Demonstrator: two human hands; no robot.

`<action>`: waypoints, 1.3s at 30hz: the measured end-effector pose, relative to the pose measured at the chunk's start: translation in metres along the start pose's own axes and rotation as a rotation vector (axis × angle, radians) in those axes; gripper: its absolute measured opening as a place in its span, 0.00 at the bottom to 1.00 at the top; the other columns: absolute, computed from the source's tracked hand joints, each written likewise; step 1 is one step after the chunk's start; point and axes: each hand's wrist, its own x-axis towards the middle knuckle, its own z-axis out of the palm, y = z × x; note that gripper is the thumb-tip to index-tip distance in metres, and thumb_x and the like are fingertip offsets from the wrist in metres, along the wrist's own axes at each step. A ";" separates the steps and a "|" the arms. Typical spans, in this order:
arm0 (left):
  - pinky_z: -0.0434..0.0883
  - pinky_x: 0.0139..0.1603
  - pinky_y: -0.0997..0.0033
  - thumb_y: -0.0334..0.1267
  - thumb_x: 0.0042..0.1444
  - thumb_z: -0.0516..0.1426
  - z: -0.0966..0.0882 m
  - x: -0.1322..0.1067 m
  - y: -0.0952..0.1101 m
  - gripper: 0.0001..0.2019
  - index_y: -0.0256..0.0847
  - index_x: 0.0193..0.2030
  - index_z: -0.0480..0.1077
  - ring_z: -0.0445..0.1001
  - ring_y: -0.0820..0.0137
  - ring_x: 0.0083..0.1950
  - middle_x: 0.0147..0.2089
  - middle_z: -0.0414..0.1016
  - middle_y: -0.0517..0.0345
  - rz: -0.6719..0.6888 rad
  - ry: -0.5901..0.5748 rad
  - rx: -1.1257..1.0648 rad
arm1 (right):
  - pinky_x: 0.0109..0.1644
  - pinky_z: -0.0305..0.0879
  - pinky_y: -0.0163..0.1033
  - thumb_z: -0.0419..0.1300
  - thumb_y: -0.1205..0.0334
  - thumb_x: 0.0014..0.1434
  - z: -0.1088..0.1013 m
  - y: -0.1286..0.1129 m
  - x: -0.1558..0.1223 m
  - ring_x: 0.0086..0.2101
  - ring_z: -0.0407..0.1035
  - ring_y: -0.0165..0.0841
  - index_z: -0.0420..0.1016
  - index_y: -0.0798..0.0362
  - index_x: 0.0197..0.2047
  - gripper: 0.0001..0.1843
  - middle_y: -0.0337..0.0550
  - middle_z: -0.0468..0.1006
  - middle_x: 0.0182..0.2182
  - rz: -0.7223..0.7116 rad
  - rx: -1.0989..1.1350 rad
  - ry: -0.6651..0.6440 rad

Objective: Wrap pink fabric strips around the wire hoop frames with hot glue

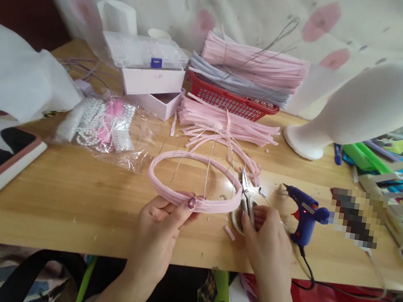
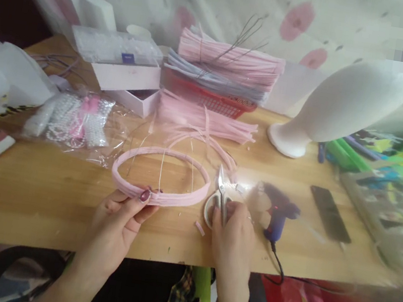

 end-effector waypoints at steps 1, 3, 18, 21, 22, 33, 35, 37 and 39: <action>0.81 0.40 0.80 0.37 0.44 0.75 0.001 -0.001 0.000 0.08 0.40 0.31 0.83 0.83 0.73 0.35 0.33 0.86 0.57 -0.001 -0.013 -0.004 | 0.40 0.65 0.50 0.59 0.48 0.53 -0.001 0.000 0.002 0.37 0.75 0.50 0.71 0.51 0.36 0.15 0.54 0.81 0.34 0.012 -0.012 -0.010; 0.81 0.41 0.80 0.38 0.44 0.75 0.004 -0.001 0.000 0.08 0.40 0.31 0.84 0.83 0.74 0.36 0.32 0.86 0.57 -0.008 -0.040 -0.014 | 0.40 0.65 0.50 0.61 0.47 0.53 -0.008 0.001 0.006 0.35 0.75 0.50 0.72 0.50 0.32 0.14 0.52 0.80 0.30 0.027 -0.032 -0.040; 0.80 0.41 0.83 0.39 0.39 0.77 0.032 -0.006 -0.002 0.10 0.42 0.28 0.83 0.83 0.75 0.34 0.30 0.86 0.61 -0.040 -0.017 -0.076 | 0.40 0.68 0.38 0.68 0.53 0.55 -0.021 -0.017 -0.053 0.36 0.65 0.34 0.63 0.46 0.49 0.24 0.38 0.67 0.37 -0.502 0.589 -0.145; 0.80 0.41 0.82 0.38 0.39 0.77 0.033 -0.008 -0.006 0.10 0.43 0.27 0.83 0.84 0.74 0.34 0.29 0.85 0.62 -0.051 -0.041 -0.100 | 0.36 0.65 0.34 0.69 0.59 0.54 -0.019 -0.026 -0.055 0.32 0.60 0.30 0.60 0.45 0.47 0.23 0.34 0.64 0.34 -0.535 0.532 -0.140; 0.80 0.41 0.82 0.38 0.39 0.77 0.033 -0.008 -0.007 0.10 0.43 0.27 0.83 0.84 0.74 0.34 0.29 0.85 0.62 -0.047 -0.057 -0.104 | 0.36 0.64 0.33 0.68 0.60 0.54 -0.020 -0.028 -0.055 0.32 0.59 0.30 0.60 0.45 0.46 0.22 0.34 0.63 0.34 -0.543 0.527 -0.141; 0.81 0.47 0.74 0.41 0.44 0.75 0.032 -0.008 -0.008 0.10 0.40 0.31 0.84 0.84 0.70 0.37 0.33 0.86 0.57 -0.094 -0.133 -0.027 | 0.37 0.64 0.34 0.65 0.61 0.54 -0.022 -0.037 -0.054 0.33 0.59 0.30 0.59 0.45 0.46 0.20 0.33 0.63 0.35 -0.516 0.598 -0.211; 0.80 0.46 0.76 0.40 0.45 0.75 0.031 -0.009 -0.008 0.09 0.41 0.31 0.84 0.84 0.72 0.36 0.33 0.86 0.57 -0.093 -0.151 -0.045 | 0.38 0.64 0.34 0.64 0.61 0.55 -0.020 -0.037 -0.054 0.34 0.60 0.31 0.59 0.45 0.46 0.20 0.34 0.63 0.36 -0.505 0.616 -0.224; 0.80 0.44 0.77 0.40 0.44 0.75 0.031 -0.009 -0.008 0.09 0.41 0.31 0.84 0.83 0.73 0.35 0.32 0.86 0.59 -0.081 -0.161 -0.059 | 0.39 0.65 0.35 0.63 0.60 0.55 -0.019 -0.035 -0.056 0.35 0.60 0.32 0.60 0.45 0.47 0.19 0.35 0.64 0.37 -0.495 0.626 -0.235; 0.81 0.44 0.76 0.40 0.44 0.75 0.030 -0.008 -0.009 0.09 0.41 0.31 0.84 0.83 0.72 0.35 0.32 0.86 0.59 -0.082 -0.157 -0.060 | 0.40 0.66 0.36 0.62 0.60 0.55 -0.018 -0.033 -0.057 0.36 0.61 0.32 0.60 0.45 0.48 0.19 0.36 0.64 0.38 -0.486 0.626 -0.242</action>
